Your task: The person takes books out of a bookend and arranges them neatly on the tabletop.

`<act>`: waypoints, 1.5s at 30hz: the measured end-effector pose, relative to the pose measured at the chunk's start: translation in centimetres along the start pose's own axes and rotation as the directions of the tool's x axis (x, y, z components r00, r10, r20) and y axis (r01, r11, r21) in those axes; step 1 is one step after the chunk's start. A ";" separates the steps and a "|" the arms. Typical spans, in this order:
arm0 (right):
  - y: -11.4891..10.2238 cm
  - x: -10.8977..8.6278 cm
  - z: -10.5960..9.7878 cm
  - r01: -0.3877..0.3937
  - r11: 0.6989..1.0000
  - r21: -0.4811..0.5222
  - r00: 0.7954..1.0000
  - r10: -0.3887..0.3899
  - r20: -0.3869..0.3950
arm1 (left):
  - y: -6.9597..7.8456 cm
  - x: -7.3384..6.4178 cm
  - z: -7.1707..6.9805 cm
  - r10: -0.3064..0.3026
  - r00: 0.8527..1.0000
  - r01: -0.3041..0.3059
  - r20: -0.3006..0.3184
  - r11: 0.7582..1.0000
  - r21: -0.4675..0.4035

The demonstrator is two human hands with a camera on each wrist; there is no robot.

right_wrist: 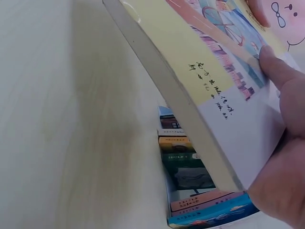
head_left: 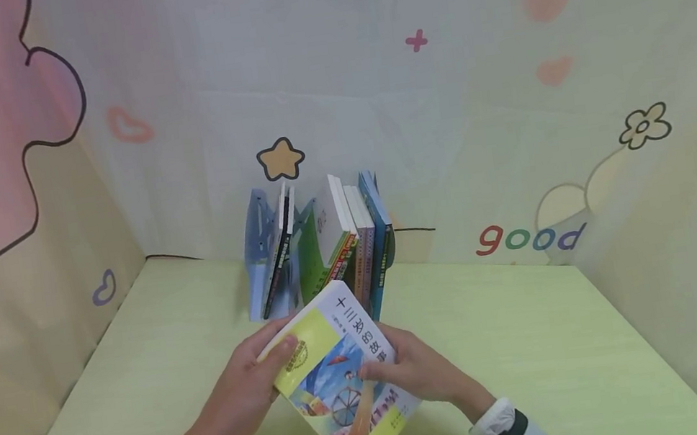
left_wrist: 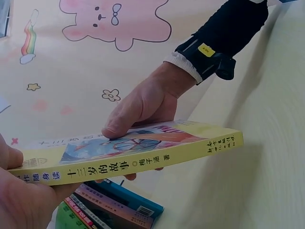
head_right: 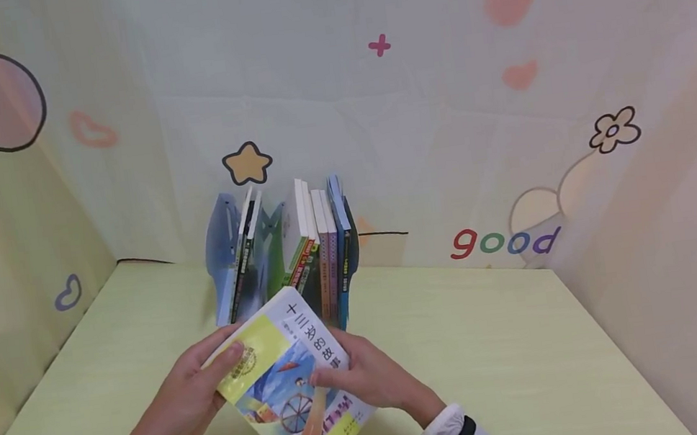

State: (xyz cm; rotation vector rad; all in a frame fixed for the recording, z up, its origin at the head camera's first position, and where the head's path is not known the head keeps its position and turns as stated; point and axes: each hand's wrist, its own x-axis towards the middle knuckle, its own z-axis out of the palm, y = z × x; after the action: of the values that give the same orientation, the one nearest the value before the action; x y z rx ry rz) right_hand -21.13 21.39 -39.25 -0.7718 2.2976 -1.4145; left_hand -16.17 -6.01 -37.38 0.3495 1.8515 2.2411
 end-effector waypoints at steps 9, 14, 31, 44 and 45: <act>0.3 -0.5 0.8 -0.055 0.998 0.022 0.998 0.056 -0.028 | -0.4 0.0 0.0 -0.038 0.999 0.037 -0.003 0.999 -0.037; 0.5 -0.8 1.2 -0.062 0.997 0.036 0.997 0.063 -0.041 | -0.8 0.1 -0.1 -0.066 0.998 0.065 -0.004 0.995 -0.072; 0.1 -3.5 1.1 -0.071 0.995 0.075 0.996 0.075 -0.040 | -1.2 0.4 -0.1 -0.115 0.985 0.127 -0.129 0.988 0.092; 0.7 -6.5 -1.1 -0.077 0.985 0.152 0.982 0.102 -0.162 | 0.0 1.6 -2.5 -0.003 0.984 0.024 -0.177 0.993 0.114; 0.7 -6.8 -1.4 -0.073 0.985 0.155 0.980 0.100 -0.173 | 0.2 1.7 -2.7 0.006 0.983 0.017 -0.182 0.992 0.126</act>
State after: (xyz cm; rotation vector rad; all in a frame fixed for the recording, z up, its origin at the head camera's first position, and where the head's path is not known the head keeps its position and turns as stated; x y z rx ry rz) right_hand -16.67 26.68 -39.23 -0.5118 2.2925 -1.6534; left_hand -18.67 -8.02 -37.63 0.1634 2.0898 2.2229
